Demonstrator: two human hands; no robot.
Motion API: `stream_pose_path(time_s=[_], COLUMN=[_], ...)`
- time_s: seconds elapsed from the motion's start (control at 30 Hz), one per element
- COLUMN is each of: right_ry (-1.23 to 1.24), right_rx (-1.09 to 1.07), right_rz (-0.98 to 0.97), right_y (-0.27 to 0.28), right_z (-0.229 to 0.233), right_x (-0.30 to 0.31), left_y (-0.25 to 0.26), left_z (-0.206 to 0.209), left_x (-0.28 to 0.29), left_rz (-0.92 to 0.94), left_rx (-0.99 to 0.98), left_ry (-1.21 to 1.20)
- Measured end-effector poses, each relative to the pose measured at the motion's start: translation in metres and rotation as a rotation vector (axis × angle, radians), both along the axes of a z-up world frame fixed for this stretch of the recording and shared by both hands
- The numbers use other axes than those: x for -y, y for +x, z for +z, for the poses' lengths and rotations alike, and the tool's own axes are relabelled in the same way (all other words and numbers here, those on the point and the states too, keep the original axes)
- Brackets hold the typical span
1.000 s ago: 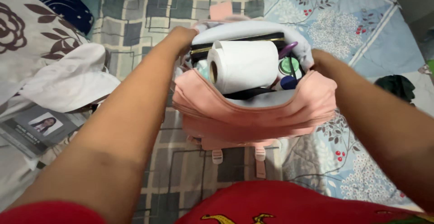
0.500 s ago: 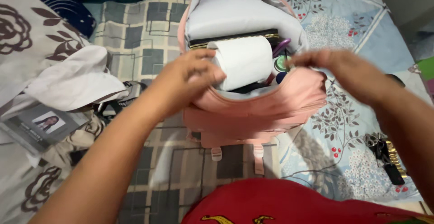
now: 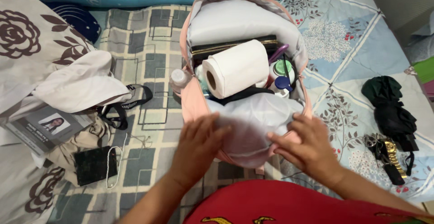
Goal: The person packs a pink backpack with daily essentials including a phone, keys, a folded umbrella, a water bottle, and a roll of toilet paper. They place items into various compartments, zip and unzip pockets, and reorganize contents before closing the bag.
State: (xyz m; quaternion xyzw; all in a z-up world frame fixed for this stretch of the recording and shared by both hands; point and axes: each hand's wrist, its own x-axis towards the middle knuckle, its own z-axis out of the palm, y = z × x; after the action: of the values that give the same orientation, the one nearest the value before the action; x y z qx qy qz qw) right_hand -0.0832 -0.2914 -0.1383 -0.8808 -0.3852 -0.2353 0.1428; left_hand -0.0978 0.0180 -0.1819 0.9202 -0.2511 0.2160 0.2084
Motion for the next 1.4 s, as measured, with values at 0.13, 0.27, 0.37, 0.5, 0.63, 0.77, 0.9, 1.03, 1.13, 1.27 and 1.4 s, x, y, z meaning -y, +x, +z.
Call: stream_pose_path(time_s=[0.13, 0.27, 0.37, 0.5, 0.63, 0.77, 0.9, 1.03, 1.13, 1.27, 1.4], right_ry=[-0.101, -0.109, -0.101, -0.019, -0.046, -0.273, 0.078, 0.341, 0.609, 1.026, 0.963], right_rx=[0.028, -0.015, -0.08, -0.098, 0.006, 0.004, -0.389, -0.883, -1.121, -1.431, -1.493], right_rz=[-0.132, -0.149, -0.172, -0.213, 0.093, 0.0, -0.037, -0.087, -0.253, 0.131, 0.18], right_y=[-0.005, -0.009, -0.005, 0.036, 0.112, 0.147, 0.142, 0.133, 0.141, 0.14, 0.119], right_z=[-0.021, -0.01, 0.018, 0.069, 0.09, 0.087, 0.097, 0.106, 0.11, 0.106, 0.088], right_x=[-0.005, -0.003, -0.007, -0.016, -0.058, -0.103, -0.092, -0.058, -0.044, -0.034, -0.039], left_y=[-0.003, -0.006, -0.001, 0.011, 0.013, 0.02, 0.044, 0.069, 0.09, 0.11, 0.112], left_z=[-0.027, -0.012, 0.011, 0.026, 0.03, 0.04, 0.072, 0.114, 0.136, 0.139, 0.124], left_x=[0.011, 0.012, 0.015, 0.033, 0.041, 0.039, 0.036, 0.027, 0.031, 0.032, 0.029], left_rz=[0.066, 0.07, 0.041, -0.011, 0.013, -0.021, 0.109, 0.041, 0.007, 0.018, -0.052], left_rx=[-0.01, -0.059, -0.042, -0.021, 0.013, -0.122, -0.16, 0.109, -0.179, -0.73, -0.821], left_ry=[0.013, -0.06, -0.09, -0.14, -0.096, -0.4, -0.785, -0.421, -0.517, -0.903, -1.292])
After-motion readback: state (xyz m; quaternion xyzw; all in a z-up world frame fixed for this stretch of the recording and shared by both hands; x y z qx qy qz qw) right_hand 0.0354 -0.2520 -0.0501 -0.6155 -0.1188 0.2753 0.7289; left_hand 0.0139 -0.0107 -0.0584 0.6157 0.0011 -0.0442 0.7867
